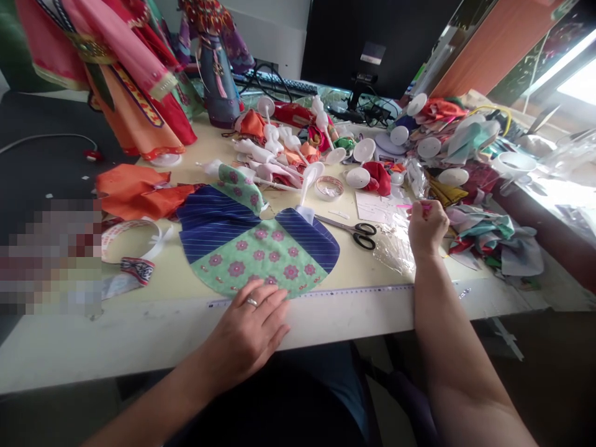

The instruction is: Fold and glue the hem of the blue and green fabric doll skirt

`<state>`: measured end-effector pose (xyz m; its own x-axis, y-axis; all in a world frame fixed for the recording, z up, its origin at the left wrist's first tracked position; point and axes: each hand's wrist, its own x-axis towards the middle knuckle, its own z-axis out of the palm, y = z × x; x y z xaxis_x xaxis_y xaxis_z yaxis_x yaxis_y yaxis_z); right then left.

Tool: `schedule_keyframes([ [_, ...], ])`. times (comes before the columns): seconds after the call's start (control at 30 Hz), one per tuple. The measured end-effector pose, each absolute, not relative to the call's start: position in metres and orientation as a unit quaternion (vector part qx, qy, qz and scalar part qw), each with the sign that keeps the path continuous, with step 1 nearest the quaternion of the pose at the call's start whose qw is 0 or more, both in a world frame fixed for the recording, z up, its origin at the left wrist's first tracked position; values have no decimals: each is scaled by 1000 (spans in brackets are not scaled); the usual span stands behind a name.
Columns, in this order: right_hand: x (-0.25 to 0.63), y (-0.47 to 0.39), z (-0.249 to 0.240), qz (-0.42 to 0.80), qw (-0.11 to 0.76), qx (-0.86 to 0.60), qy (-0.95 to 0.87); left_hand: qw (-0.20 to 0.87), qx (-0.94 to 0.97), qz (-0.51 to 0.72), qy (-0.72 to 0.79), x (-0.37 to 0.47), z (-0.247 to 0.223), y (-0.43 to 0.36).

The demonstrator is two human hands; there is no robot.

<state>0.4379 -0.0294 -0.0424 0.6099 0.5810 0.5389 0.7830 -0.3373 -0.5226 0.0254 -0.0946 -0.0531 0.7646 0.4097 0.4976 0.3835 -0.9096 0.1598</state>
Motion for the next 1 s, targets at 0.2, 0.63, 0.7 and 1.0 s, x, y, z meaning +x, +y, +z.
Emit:
schedule_keyframes([
  [0.2, 434, -28, -43, -167, 389, -820, -385, 30, 937, 275, 213, 25, -52, -95],
  [0.63, 436, -27, -47, -151, 382, -821, -397, 37, 938, 272, 213, 26, -52, -93],
  [0.7, 435, -27, -46, -152, 381, -820, -399, 38, 938, 272, 212, 26, -52, -93],
  [1.0, 433, -27, -47, -153, 394, -811, -405, 44, 938, 270, 213, 25, -52, -94],
])
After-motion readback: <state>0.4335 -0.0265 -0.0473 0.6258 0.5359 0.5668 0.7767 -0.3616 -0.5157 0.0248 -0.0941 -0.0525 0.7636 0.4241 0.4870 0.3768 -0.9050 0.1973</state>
